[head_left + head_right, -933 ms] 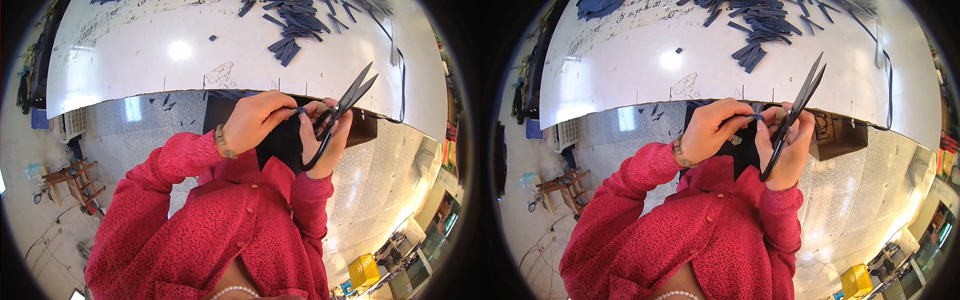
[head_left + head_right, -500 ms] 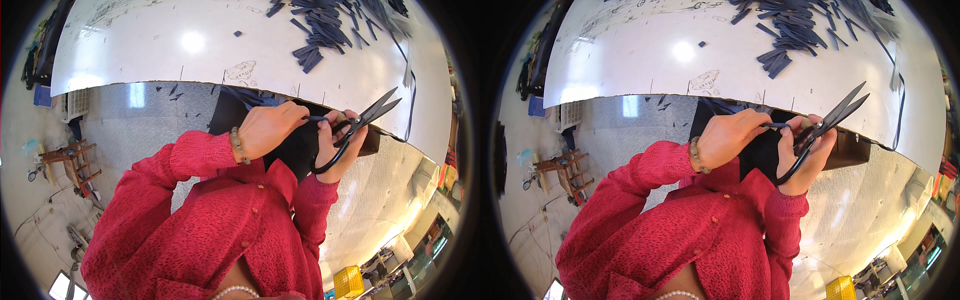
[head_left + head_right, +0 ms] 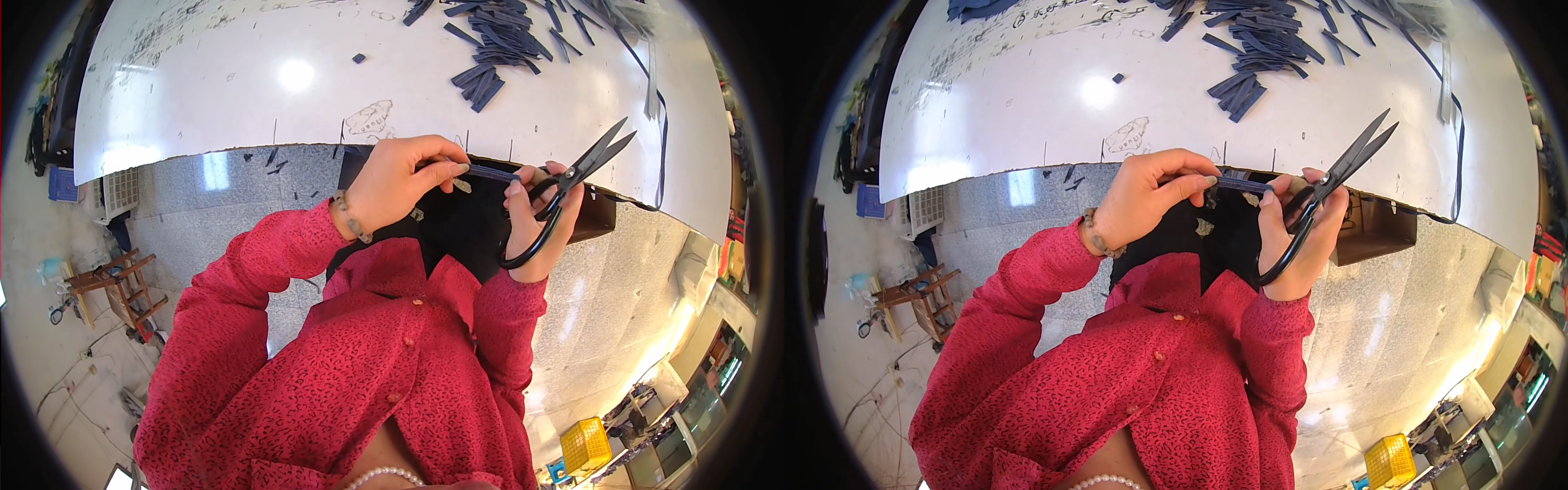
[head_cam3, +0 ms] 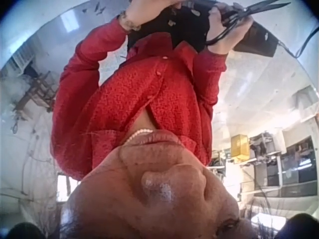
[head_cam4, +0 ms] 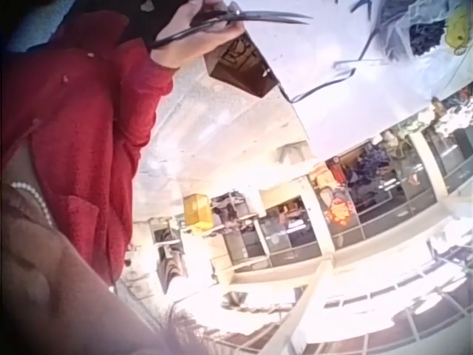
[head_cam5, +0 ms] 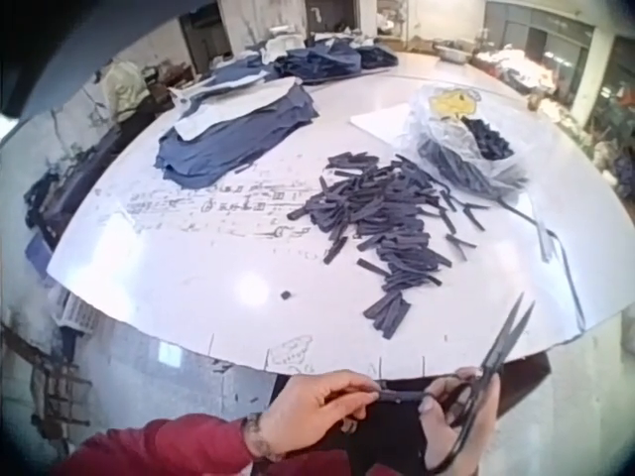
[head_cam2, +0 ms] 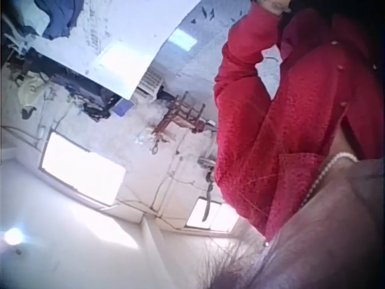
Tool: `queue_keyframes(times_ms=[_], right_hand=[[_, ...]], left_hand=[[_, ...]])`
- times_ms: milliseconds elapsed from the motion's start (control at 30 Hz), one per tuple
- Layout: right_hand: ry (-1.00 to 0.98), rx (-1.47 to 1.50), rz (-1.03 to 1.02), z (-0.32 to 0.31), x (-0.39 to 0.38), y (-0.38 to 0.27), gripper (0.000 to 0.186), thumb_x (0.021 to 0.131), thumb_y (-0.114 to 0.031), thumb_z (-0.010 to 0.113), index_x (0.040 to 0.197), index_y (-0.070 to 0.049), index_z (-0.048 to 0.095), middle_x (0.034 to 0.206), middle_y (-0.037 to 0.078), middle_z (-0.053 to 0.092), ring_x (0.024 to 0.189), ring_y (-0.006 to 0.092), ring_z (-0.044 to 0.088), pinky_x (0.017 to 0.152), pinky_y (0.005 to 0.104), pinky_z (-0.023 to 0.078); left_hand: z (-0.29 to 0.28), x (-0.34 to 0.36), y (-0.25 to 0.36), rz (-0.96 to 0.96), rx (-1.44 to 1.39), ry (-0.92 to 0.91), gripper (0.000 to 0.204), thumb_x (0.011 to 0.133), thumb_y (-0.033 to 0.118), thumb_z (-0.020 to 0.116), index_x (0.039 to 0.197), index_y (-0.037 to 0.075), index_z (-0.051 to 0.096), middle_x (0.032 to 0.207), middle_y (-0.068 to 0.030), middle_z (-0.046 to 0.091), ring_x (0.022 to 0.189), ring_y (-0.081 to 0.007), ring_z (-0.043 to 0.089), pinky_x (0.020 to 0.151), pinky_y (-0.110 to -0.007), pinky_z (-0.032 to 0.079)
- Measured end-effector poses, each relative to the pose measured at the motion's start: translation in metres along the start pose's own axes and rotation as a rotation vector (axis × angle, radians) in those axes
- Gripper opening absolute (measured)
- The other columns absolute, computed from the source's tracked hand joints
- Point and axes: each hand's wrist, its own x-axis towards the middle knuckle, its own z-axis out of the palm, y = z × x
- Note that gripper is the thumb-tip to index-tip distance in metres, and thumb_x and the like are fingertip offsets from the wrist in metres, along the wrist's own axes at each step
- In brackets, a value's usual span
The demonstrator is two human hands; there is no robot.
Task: Cutting small blue fabric strips using scissors on a white workbench.
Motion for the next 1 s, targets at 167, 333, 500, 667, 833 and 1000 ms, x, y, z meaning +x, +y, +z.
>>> queue_keyframes(times_ms=[167, 333, 500, 667, 833, 1000], right_hand=[[0.000, -0.014, -0.011, -0.001, 0.004, 0.001, 0.044, 0.077, 0.010, 0.061, 0.115, -0.002, 0.040, 0.088, 0.008, 0.060, 0.080, 0.0121, 0.058, 0.077, 0.0241, 0.048], [-0.004, -0.067, -0.011, 0.000, 0.006, 0.003, 0.045, 0.077, 0.011, 0.061, 0.115, -0.002, 0.040, 0.089, 0.008, 0.060, 0.079, 0.0117, 0.057, 0.075, 0.0236, 0.047], [0.042, -0.073, 0.030, 0.001, 0.013, 0.013, 0.045, 0.078, 0.009, 0.062, 0.116, 0.000, 0.040, 0.089, 0.008, 0.060, 0.077, 0.0104, 0.056, 0.073, 0.0228, 0.046], [0.075, -0.117, 0.019, 0.001, 0.013, 0.013, 0.043, 0.082, 0.004, 0.063, 0.117, 0.001, 0.039, 0.088, 0.007, 0.059, 0.075, 0.0099, 0.055, 0.072, 0.0220, 0.046], [-0.018, -0.150, 0.049, -0.016, -0.014, 0.027, 0.042, 0.086, -0.003, 0.065, 0.118, 0.001, 0.039, 0.086, 0.005, 0.057, 0.074, 0.0082, 0.051, 0.069, 0.0216, 0.042], [-0.322, 0.015, 0.255, -0.029, -0.042, 0.039, 0.053, 0.087, -0.032, 0.067, 0.118, 0.001, 0.038, 0.085, 0.004, 0.053, 0.073, 0.0086, 0.048, 0.068, 0.0213, 0.040]], left_hand=[[-0.013, 0.007, 0.007, -0.218, -0.101, -0.140, 0.016, 0.091, 0.009, 0.059, 0.101, -0.001, 0.067, 0.078, -0.0043, 0.067, 0.060, -0.0064, 0.059, 0.052, -0.018, 0.043], [-0.016, 0.014, 0.007, -0.252, -0.031, -0.126, 0.017, 0.089, 0.011, 0.060, 0.095, -0.002, 0.067, 0.073, -0.0053, 0.067, 0.052, -0.0086, 0.059, 0.048, -0.020, 0.044], [-0.013, 0.023, 0.007, -0.181, 0.041, -0.063, 0.017, 0.088, 0.012, 0.061, 0.091, -0.002, 0.068, 0.069, -0.0055, 0.066, 0.049, -0.0097, 0.058, 0.047, -0.022, 0.044], [-0.009, 0.033, 0.011, -0.173, 0.196, -0.063, 0.017, 0.087, 0.013, 0.062, 0.088, -0.002, 0.068, 0.065, -0.0053, 0.065, 0.047, -0.0099, 0.057, 0.046, -0.023, 0.044], [-0.010, 0.034, 0.011, -0.241, 0.196, -0.067, 0.018, 0.088, 0.014, 0.063, 0.093, -0.002, 0.068, 0.067, -0.0036, 0.065, 0.048, -0.0053, 0.053, 0.045, -0.019, 0.039], [-0.011, 0.038, 0.006, -0.228, 0.138, -0.087, 0.017, 0.087, 0.012, 0.062, 0.087, -0.003, 0.068, 0.064, -0.0062, 0.064, 0.047, -0.0093, 0.057, 0.045, -0.023, 0.044]])
